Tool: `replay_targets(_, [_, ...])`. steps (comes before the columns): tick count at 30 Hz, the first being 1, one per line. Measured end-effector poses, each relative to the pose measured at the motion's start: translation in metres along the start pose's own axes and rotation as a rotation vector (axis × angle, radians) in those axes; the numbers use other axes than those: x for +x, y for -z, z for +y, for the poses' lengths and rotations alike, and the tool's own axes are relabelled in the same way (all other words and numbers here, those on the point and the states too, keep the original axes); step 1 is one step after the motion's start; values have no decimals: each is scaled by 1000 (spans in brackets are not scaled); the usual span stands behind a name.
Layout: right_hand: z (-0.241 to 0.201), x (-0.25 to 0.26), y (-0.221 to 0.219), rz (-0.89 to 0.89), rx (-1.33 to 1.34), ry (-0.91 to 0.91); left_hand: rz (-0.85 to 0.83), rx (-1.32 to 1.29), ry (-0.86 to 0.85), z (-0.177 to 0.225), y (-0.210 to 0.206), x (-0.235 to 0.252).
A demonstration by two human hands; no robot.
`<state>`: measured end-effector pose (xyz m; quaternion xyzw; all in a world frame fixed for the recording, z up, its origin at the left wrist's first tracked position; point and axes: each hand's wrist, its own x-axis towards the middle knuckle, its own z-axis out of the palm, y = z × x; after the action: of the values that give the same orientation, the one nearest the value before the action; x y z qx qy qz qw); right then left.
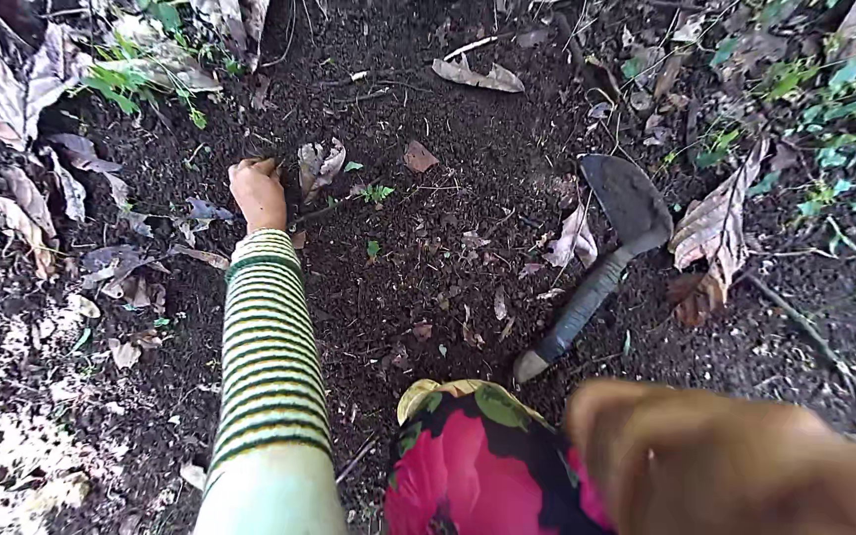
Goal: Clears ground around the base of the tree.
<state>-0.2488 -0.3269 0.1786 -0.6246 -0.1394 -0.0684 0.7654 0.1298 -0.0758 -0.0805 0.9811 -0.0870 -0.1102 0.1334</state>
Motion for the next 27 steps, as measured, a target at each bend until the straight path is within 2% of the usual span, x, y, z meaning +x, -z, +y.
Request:
replay_targets(2, [20,-17,33,172,-316,-95,26,-6,-6,3,-1,-1])
replay_targets(4, [58,-34,68,449,-491,-257,1,-62,5,6,3,0])
replay_targets(7, [117,-63,107,888,-456,-495,16,-227,-85,31,12,-15])
replay_targets(9, [145,-87,120,1054,-472,-697,-21,-294,-227,58,10,-38])
replay_targets(11, [164,-112,122,1075,-536,-900,-129,-267,-333,88,-7,-62])
replay_targets(13, [177,-130,118,1071,-591,-1041,-246,-118,-387,119,-34,-84])
replay_targets(16, [185,-139,111,1076,-692,-1139,-237,77,-343,155,-75,-104])
replay_targets(19, [187,-138,108,1060,-841,-1170,-275,159,-279,172,-82,-97])
replay_targets(23, [189,-138,104,1108,-915,-1125,-372,192,-352,160,-65,-97])
replay_targets(25, [191,-139,103,1100,-930,-1122,-316,134,-360,139,-54,-101])
replay_targets(27, [194,-142,105,1074,-962,-1133,-217,59,-274,111,-37,-103])
